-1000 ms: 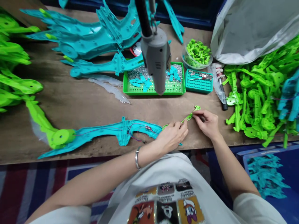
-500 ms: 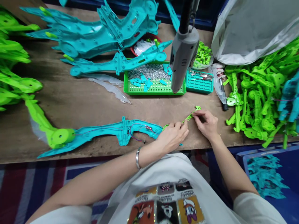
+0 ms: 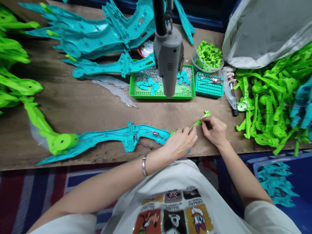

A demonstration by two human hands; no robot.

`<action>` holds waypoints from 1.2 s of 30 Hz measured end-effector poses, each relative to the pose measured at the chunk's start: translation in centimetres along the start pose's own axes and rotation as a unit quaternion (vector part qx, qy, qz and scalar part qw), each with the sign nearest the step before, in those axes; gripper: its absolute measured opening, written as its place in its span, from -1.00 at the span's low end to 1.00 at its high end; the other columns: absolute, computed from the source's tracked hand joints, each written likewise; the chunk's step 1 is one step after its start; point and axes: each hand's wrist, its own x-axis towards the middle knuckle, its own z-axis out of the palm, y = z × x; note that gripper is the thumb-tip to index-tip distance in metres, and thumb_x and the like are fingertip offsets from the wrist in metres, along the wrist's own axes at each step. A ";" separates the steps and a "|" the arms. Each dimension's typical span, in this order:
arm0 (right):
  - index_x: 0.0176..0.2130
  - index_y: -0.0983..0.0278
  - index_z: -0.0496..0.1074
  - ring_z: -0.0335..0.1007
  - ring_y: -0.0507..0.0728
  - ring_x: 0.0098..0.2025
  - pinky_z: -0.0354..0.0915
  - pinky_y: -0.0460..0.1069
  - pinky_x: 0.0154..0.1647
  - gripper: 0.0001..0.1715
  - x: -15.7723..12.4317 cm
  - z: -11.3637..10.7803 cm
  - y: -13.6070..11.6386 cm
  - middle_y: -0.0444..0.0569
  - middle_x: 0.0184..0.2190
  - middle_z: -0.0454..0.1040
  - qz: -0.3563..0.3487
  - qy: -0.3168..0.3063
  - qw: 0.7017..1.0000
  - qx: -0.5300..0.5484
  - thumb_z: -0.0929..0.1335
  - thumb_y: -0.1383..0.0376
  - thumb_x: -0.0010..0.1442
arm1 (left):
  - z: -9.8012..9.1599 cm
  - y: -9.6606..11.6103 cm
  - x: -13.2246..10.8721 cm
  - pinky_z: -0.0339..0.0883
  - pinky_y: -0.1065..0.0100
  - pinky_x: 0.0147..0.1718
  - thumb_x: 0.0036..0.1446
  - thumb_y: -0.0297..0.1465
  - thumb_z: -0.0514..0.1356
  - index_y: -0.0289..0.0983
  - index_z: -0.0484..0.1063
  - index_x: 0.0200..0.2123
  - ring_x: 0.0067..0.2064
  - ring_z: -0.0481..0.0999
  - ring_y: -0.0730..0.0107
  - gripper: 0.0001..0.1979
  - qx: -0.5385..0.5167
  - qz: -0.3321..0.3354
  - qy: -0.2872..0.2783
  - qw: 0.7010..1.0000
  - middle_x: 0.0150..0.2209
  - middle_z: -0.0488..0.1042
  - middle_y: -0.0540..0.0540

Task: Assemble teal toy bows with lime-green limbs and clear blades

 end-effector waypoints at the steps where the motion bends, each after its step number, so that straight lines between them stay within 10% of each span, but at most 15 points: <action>1: -0.18 0.18 0.42 0.57 0.12 -0.28 0.45 0.01 -0.22 -0.83 0.0 0.0 0.1 -0.06 -0.30 0.60 -0.013 -0.006 1.000 -0.006 0.38 0.42 0.22 | 0.0 0.0 0.0 0.36 0.17 -0.24 0.31 -0.50 0.04 -0.31 0.40 0.07 -0.07 0.45 0.12 -0.69 0.003 0.002 0.003 1.000 0.34 0.26 -0.29; 26: -0.28 0.23 0.39 0.40 0.18 -0.33 0.31 0.04 -0.28 -0.83 -0.2 -0.3 -1.6 0.02 -0.39 0.50 -0.108 -0.124 0.972 -0.171 0.28 0.48 0.24 | 0.1 -0.5 -0.2 0.37 0.19 -0.24 0.34 -0.47 0.03 -0.31 0.41 0.08 -0.08 0.45 0.14 -0.69 -0.020 0.007 0.021 1.000 0.30 0.32 -0.27; 36: -0.05 0.19 0.49 0.62 0.15 -0.17 0.51 0.05 -0.08 -0.74 -0.9 -1.9 -2.0 -0.04 -0.17 0.65 0.103 0.007 0.993 0.053 0.36 0.38 0.26 | -0.3 -0.9 -2.7 0.24 0.12 0.16 0.40 -0.20 0.06 -0.39 0.23 0.31 0.17 0.34 0.07 -0.46 -0.057 -0.063 0.054 0.995 0.42 0.14 -0.24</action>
